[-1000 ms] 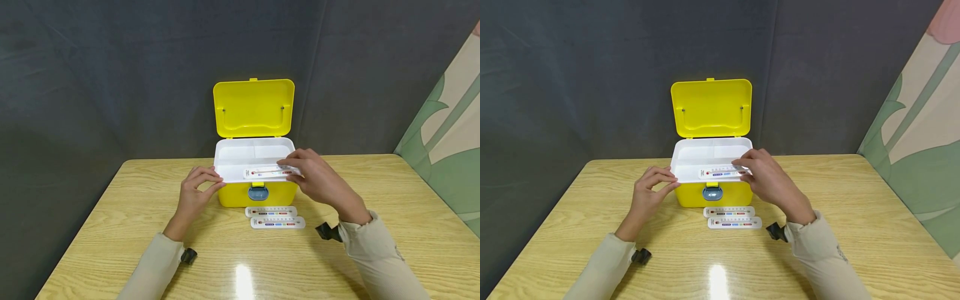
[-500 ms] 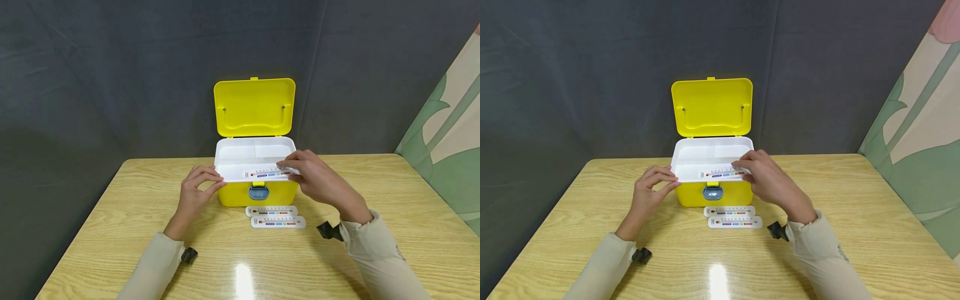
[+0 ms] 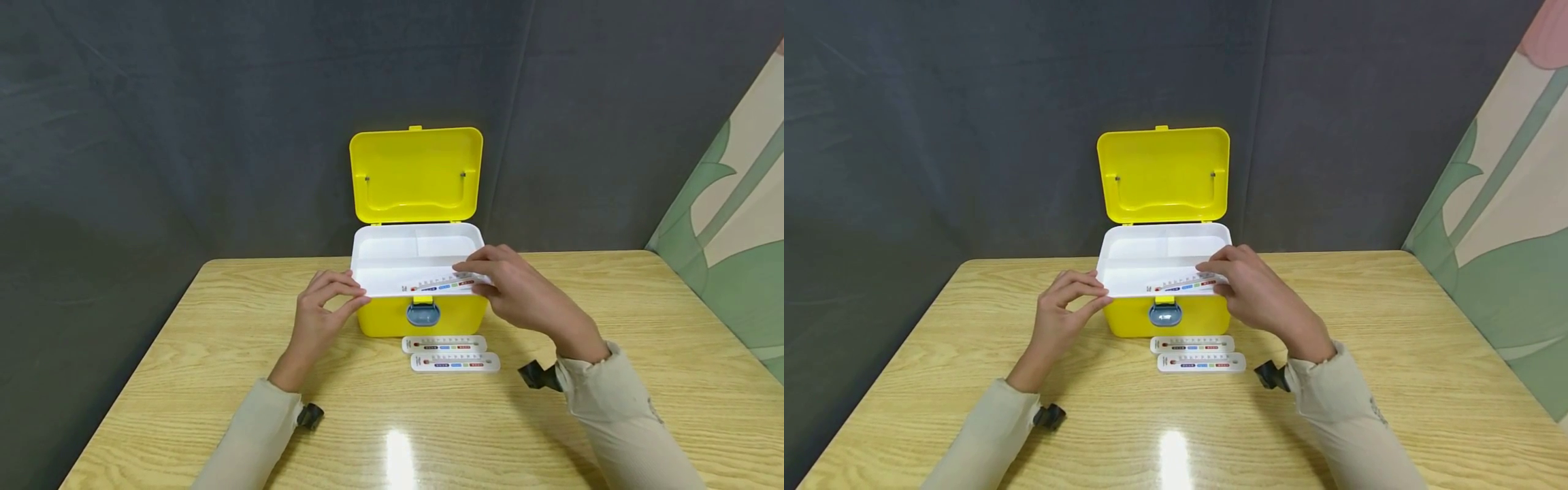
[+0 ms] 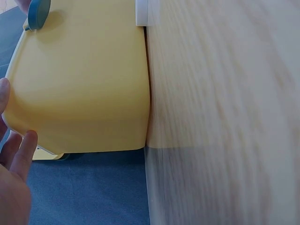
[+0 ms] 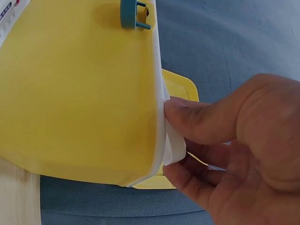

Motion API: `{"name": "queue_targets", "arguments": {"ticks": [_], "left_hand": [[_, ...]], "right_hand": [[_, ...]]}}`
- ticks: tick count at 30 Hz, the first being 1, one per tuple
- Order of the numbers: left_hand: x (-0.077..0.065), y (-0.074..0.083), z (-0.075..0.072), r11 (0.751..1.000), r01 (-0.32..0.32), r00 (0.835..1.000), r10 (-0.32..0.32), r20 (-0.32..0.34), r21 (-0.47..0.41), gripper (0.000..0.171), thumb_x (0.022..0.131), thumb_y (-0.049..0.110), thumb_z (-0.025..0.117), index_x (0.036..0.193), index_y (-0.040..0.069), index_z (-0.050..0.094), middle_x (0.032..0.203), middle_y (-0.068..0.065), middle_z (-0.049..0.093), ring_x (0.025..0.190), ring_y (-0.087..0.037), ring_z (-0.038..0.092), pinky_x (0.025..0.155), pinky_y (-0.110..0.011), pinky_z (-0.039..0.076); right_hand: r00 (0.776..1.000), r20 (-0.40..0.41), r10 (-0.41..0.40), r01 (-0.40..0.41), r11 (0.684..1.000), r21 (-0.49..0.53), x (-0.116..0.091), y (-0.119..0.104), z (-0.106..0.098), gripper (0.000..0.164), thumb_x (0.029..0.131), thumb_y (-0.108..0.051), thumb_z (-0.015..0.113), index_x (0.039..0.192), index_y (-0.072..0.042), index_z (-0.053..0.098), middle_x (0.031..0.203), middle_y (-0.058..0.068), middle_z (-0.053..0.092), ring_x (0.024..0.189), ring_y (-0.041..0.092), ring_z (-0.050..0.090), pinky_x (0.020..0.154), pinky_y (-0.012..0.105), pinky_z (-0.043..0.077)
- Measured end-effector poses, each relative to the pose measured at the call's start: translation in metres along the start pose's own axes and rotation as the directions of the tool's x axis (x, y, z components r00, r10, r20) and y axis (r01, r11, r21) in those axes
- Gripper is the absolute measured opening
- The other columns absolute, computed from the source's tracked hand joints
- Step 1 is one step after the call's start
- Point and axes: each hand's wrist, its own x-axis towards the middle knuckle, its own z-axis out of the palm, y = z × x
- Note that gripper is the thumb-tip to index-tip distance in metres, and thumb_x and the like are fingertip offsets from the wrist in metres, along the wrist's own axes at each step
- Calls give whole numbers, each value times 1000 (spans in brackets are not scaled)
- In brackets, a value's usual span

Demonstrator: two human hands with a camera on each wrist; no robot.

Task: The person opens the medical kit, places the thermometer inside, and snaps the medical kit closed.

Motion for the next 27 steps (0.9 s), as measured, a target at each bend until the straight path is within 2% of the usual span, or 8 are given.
{"name": "queue_targets", "arguments": {"ticks": [13,27], "left_hand": [[0,-4,1,1000,-12,1000,12,10,-9,15,75,-3,82,87,5,78,91,-9,67,105,-33,61,107,-25,50],[2,1,0,1000,-8,1000,8,1,0,18,71,-7,83,85,3,77,91,-13,66,107,-35,61,107,-25,51]], "right_hand": [[999,12,30,-30,1000,-1,-1,0,0,38,94,1,64,130,-9,66,128,17,61,116,33,50,95,48,51],[1000,3,3,-3,1000,0,-3,-1,-4,36,93,-2,67,129,-9,67,127,17,62,117,35,51,94,51,51]]}}
